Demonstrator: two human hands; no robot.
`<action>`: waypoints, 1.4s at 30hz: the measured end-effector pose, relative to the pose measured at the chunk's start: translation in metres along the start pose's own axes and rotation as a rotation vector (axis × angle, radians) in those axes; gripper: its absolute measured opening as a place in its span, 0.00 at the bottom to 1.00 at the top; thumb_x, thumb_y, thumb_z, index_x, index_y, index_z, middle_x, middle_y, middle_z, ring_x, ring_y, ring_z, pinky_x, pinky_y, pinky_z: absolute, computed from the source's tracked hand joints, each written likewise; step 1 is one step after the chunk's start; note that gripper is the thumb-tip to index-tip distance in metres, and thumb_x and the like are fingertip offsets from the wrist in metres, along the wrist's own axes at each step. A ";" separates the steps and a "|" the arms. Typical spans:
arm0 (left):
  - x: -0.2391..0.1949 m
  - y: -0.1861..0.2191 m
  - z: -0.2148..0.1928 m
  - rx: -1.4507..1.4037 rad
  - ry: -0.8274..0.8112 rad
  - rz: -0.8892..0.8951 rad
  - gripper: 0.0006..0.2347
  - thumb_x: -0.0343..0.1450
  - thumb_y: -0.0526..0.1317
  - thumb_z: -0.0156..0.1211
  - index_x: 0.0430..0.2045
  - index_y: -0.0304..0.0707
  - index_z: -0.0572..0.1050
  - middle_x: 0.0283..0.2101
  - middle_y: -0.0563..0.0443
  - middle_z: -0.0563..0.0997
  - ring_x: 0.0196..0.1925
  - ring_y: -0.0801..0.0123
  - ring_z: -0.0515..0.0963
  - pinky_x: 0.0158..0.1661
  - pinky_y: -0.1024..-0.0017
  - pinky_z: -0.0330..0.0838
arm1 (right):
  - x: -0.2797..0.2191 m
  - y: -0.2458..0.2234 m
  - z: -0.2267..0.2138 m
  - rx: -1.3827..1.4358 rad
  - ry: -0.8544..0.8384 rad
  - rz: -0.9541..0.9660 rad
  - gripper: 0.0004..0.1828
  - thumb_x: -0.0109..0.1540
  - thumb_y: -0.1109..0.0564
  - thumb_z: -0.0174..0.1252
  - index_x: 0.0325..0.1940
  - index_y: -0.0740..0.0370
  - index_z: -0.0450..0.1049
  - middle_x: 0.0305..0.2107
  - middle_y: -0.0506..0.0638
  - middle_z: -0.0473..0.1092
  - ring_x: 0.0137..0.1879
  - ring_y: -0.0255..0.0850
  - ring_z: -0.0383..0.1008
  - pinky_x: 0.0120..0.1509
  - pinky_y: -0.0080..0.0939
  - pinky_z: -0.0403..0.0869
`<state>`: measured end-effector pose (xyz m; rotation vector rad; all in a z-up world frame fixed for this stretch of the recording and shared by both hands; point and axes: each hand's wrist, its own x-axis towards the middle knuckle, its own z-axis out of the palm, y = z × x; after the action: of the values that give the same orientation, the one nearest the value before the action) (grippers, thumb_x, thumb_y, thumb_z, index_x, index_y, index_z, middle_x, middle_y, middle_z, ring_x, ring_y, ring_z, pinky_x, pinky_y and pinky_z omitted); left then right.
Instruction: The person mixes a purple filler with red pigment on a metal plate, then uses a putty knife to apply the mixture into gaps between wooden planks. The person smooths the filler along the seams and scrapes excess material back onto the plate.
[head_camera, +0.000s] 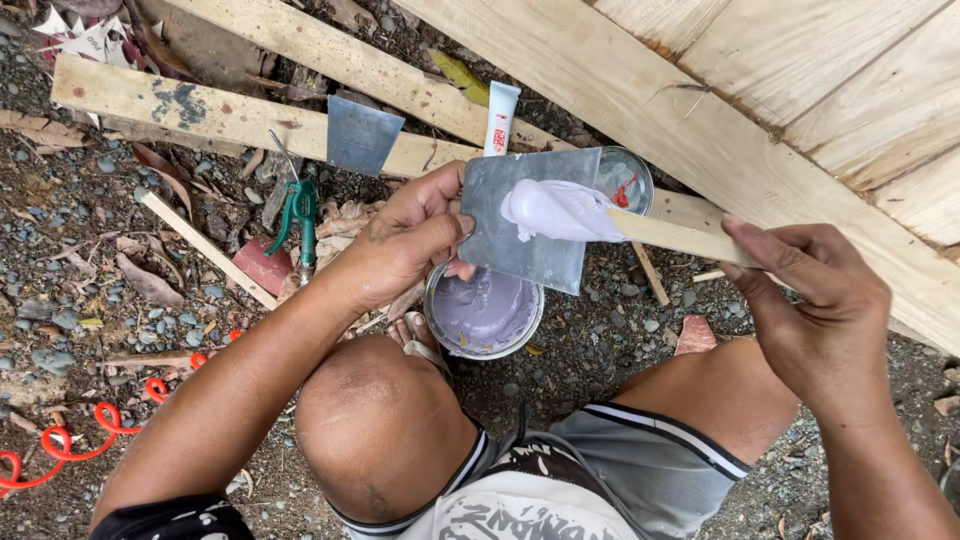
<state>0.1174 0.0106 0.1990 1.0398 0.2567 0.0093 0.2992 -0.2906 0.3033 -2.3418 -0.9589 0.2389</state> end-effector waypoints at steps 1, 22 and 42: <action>0.000 -0.002 0.001 -0.011 0.000 0.007 0.19 0.73 0.30 0.50 0.62 0.29 0.68 0.32 0.59 0.71 0.28 0.85 0.69 0.33 0.80 0.77 | 0.001 0.000 0.004 0.012 -0.012 0.012 0.20 0.65 0.66 0.66 0.60 0.52 0.79 0.44 0.50 0.74 0.49 0.35 0.75 0.51 0.34 0.75; 0.007 -0.014 0.001 -0.171 -0.032 -0.004 0.22 0.73 0.28 0.48 0.66 0.27 0.63 0.46 0.55 0.75 0.32 0.84 0.73 0.36 0.79 0.79 | -0.021 0.037 0.030 -0.099 0.011 -0.020 0.24 0.64 0.64 0.68 0.64 0.50 0.78 0.42 0.48 0.72 0.46 0.34 0.72 0.49 0.36 0.73; 0.012 -0.021 -0.002 0.064 0.094 -0.055 0.15 0.75 0.29 0.46 0.57 0.32 0.69 0.39 0.53 0.78 0.29 0.80 0.75 0.30 0.80 0.75 | -0.031 0.009 0.021 -0.441 0.089 -0.233 0.19 0.61 0.68 0.73 0.55 0.59 0.82 0.36 0.54 0.75 0.32 0.34 0.72 0.32 0.35 0.70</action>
<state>0.1264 0.0030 0.1776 1.0967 0.3736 0.0001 0.2741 -0.3071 0.2796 -2.5683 -1.3357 -0.1889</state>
